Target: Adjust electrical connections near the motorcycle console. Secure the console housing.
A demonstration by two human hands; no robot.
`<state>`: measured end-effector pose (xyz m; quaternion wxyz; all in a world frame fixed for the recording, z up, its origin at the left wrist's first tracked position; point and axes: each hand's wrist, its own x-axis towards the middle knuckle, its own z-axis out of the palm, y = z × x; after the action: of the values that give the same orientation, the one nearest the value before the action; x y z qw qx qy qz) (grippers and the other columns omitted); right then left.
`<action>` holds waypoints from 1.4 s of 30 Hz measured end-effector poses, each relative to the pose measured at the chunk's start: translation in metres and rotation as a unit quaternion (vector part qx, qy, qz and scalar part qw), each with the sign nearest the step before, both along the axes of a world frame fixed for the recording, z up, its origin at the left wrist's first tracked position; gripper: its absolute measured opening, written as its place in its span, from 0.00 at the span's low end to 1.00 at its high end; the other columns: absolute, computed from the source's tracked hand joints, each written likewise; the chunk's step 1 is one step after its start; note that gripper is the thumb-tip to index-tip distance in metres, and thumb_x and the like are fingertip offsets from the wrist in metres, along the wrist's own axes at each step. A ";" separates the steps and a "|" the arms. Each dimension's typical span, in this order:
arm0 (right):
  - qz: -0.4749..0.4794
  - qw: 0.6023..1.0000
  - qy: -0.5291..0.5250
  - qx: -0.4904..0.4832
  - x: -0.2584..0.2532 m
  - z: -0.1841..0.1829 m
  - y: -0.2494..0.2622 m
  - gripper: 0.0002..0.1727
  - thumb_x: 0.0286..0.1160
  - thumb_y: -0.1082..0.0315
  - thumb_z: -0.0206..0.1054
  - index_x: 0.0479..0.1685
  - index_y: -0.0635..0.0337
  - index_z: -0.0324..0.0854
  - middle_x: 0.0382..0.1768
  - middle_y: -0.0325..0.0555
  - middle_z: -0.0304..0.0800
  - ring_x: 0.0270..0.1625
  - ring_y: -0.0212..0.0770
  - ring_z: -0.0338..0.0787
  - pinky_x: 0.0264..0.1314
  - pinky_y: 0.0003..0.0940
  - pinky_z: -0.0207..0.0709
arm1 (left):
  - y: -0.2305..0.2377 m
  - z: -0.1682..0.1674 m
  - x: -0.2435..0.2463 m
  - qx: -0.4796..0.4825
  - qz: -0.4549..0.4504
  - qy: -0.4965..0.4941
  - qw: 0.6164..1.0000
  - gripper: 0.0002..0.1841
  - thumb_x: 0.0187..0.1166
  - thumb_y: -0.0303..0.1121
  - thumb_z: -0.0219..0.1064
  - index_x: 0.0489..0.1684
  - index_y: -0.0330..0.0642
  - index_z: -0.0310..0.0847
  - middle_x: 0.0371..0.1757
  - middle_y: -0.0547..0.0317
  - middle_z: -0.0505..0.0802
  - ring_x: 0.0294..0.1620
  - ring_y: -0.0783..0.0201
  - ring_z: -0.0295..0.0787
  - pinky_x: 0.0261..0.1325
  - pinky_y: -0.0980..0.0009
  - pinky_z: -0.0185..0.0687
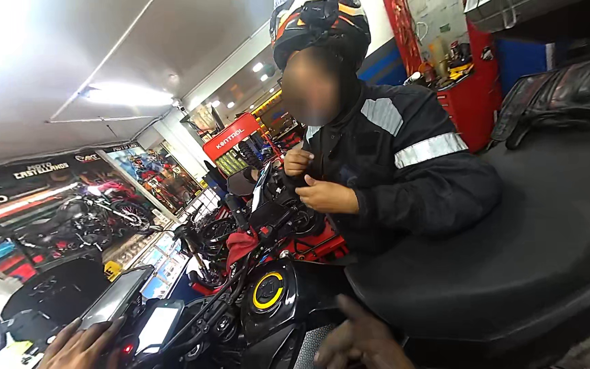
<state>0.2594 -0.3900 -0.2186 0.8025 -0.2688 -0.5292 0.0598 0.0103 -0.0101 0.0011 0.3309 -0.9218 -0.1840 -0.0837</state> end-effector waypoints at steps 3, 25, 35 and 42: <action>-0.164 0.984 0.050 0.045 0.013 0.010 0.008 0.38 0.89 0.48 0.57 0.94 0.47 0.45 0.53 0.45 0.91 0.40 0.42 0.93 0.42 0.40 0.91 | 0.004 -0.001 0.002 -0.002 -0.011 0.000 1.000 0.25 0.78 0.41 0.62 0.71 0.38 0.84 0.62 0.35 0.91 0.67 0.35 0.86 0.89 0.36 0.51; -0.098 0.830 -0.494 -0.239 -0.063 0.098 0.237 0.45 0.75 0.52 0.73 0.93 0.41 0.56 0.46 0.55 0.91 0.46 0.59 0.91 0.46 0.60 0.83 | 0.005 0.001 -0.008 0.052 -0.029 -0.014 0.998 0.27 0.72 0.44 0.58 0.67 0.43 0.88 0.59 0.43 0.94 0.64 0.40 0.89 0.87 0.38 0.58; -0.111 0.796 -0.523 -0.283 -0.070 0.097 0.289 0.54 0.66 0.54 0.80 0.95 0.40 0.51 0.70 0.66 0.78 0.71 0.69 0.80 0.60 0.68 0.78 | 0.008 -0.005 0.003 0.075 -0.058 -0.048 0.994 0.27 0.73 0.47 0.54 0.61 0.43 0.92 0.55 0.47 0.95 0.61 0.46 0.92 0.85 0.39 0.63; -0.111 0.792 -0.521 -0.297 -0.073 0.088 0.288 0.58 0.66 0.54 0.80 0.97 0.40 0.44 0.73 0.66 0.77 0.72 0.70 0.79 0.58 0.67 0.79 | 0.011 -0.007 0.002 0.073 -0.062 -0.048 0.994 0.28 0.72 0.48 0.54 0.63 0.44 0.91 0.56 0.48 0.95 0.62 0.47 0.92 0.86 0.40 0.61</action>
<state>0.1866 -0.1023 -0.1306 0.2868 -0.5408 -0.7904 -0.0246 0.0128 0.0010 -0.0064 0.3823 -0.8997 -0.1356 -0.1613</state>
